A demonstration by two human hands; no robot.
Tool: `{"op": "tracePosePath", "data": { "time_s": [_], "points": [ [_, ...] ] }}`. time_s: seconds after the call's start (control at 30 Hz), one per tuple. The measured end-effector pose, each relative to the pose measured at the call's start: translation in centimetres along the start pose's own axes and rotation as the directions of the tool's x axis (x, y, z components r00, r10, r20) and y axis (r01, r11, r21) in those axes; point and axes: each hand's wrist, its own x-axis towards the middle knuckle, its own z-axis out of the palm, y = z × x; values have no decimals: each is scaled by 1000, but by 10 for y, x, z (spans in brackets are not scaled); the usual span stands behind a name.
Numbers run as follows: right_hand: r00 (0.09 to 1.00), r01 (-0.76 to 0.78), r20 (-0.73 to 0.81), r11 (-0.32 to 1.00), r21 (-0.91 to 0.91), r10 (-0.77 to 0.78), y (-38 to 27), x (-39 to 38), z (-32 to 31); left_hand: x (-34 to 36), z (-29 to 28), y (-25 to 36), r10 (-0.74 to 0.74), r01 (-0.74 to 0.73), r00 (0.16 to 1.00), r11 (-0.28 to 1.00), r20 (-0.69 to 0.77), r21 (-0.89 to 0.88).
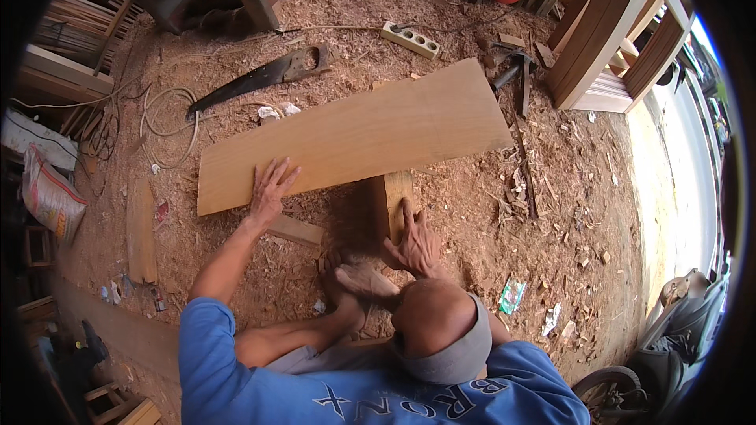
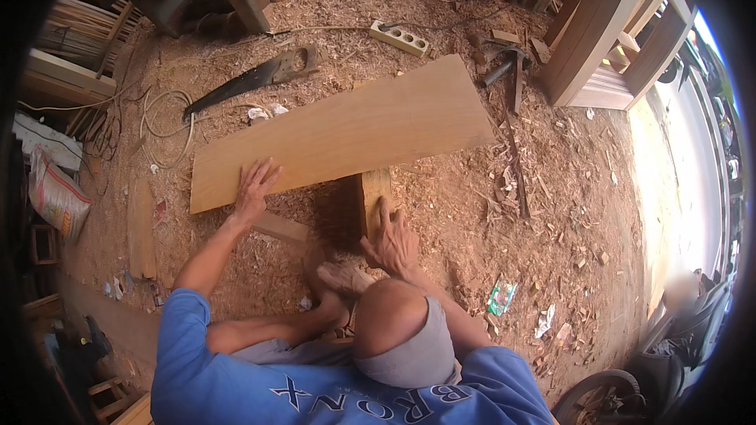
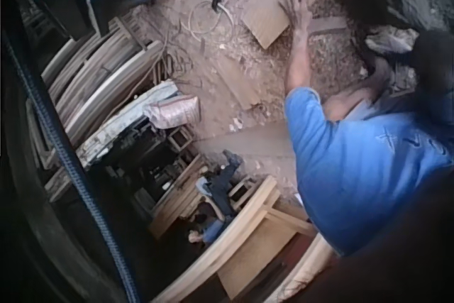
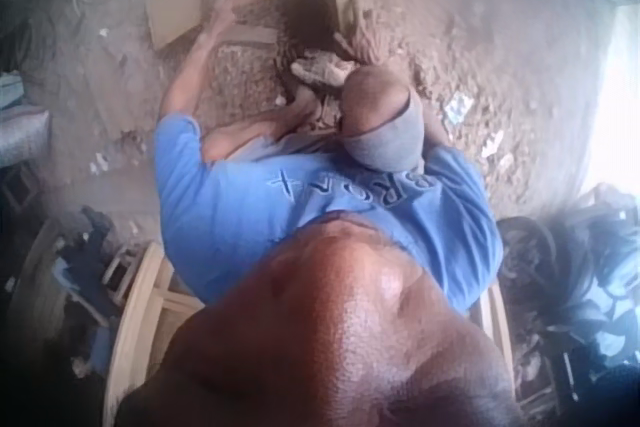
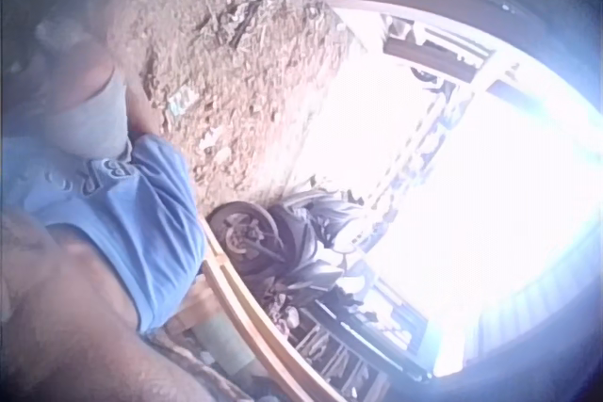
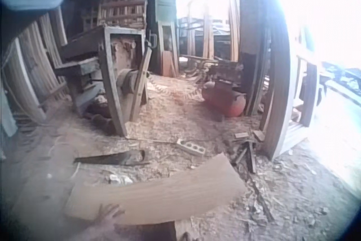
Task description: The person marks a wooden plank with a pencil and ruler, then sits on the floor to cut the plank with a hand saw. After cutting, the person stands and places the cut piece into a wooden frame structure.
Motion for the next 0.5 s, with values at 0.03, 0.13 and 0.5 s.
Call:
{"op": "tracePosePath", "data": {
  "time_s": [0.03,0.13,0.5],
  "points": [
    [1000,20,20,1000,23,-20,-3,0,0,-2,-4,-5,30,-29,999,999,-29,44],
    [998,29,57,996,85,-34,-14,4,-2,-13,-11,-15,56,-49,996,993,-69,103],
    [967,250,-18,931,268,-254,-5,10,24,-40,10,-58,93,-102,988,993,-121,-62]
  ]
}}
